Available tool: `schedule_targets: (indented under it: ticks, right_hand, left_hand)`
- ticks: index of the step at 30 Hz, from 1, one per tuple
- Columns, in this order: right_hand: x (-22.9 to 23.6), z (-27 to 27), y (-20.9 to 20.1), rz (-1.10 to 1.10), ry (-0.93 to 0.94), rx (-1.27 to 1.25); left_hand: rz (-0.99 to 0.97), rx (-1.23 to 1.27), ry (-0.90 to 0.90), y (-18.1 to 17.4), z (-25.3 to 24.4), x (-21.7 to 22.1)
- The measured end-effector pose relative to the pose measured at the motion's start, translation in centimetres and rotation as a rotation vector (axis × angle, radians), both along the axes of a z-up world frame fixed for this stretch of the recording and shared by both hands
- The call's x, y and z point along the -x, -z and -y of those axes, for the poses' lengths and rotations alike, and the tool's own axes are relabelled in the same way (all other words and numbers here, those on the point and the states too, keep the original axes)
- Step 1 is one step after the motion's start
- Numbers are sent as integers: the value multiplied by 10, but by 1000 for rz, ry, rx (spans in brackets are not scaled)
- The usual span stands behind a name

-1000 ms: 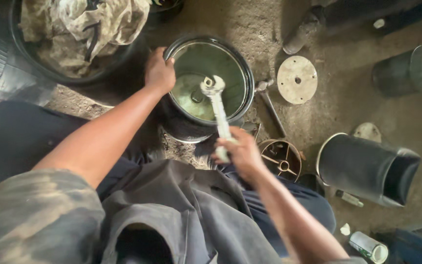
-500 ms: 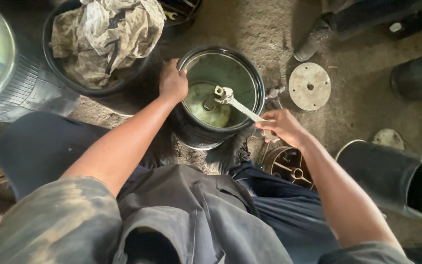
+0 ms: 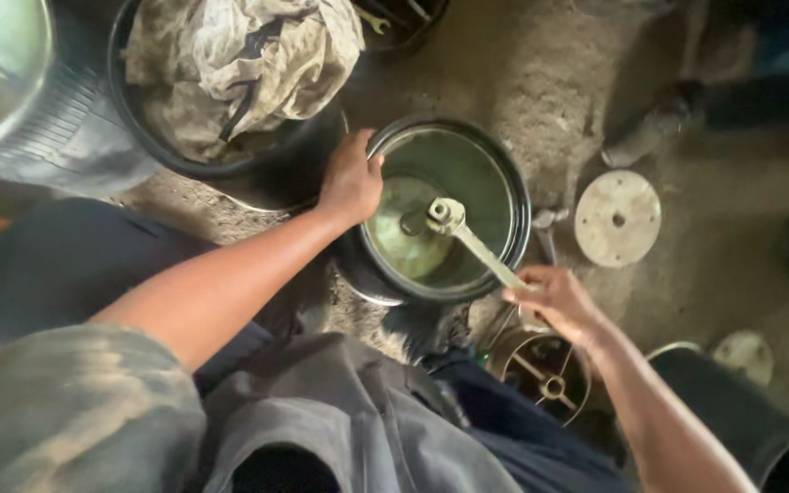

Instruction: The person sits on the floor and uses a wrench to tighten a metal fitting inside a cylindrical metal container. They repeatedly adjust the wrench and reposition their hands to apply torque to the fitting.

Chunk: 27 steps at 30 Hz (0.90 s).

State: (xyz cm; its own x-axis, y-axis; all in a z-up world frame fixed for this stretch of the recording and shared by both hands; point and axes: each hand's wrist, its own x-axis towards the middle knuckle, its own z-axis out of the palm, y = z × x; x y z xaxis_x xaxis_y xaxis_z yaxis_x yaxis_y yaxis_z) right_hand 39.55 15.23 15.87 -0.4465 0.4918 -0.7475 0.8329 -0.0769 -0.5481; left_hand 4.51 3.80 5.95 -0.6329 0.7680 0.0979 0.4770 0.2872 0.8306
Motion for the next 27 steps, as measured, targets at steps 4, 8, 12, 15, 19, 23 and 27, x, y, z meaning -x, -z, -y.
schedule_targets:
  ticks: [4,8,12,15,19,23,27]
  right_hand:
    - [4,-13,1,-10,-107,-91]
    - [3,-14,-2,-14,16,52]
    - [0,-15,-4,40,12,70]
    - [4,-19,0,-23,29,83]
    - [-2,-6,2,-88,18,72]
    - [12,-2,-1,-82,51,158]
    - [16,3,-8,80,112,427]
  left_hand:
    - [47,37,-14,-11,2,3]
    - [88,51,-15,-15,2,3]
    - [23,24,-3,-17,5,1]
    - [19,37,-3,-16,-2,8]
    - [41,81,-12,-9,4,-1]
    - [12,55,-30,-9,0,7]
    - [132,48,-70,-8,0,0]
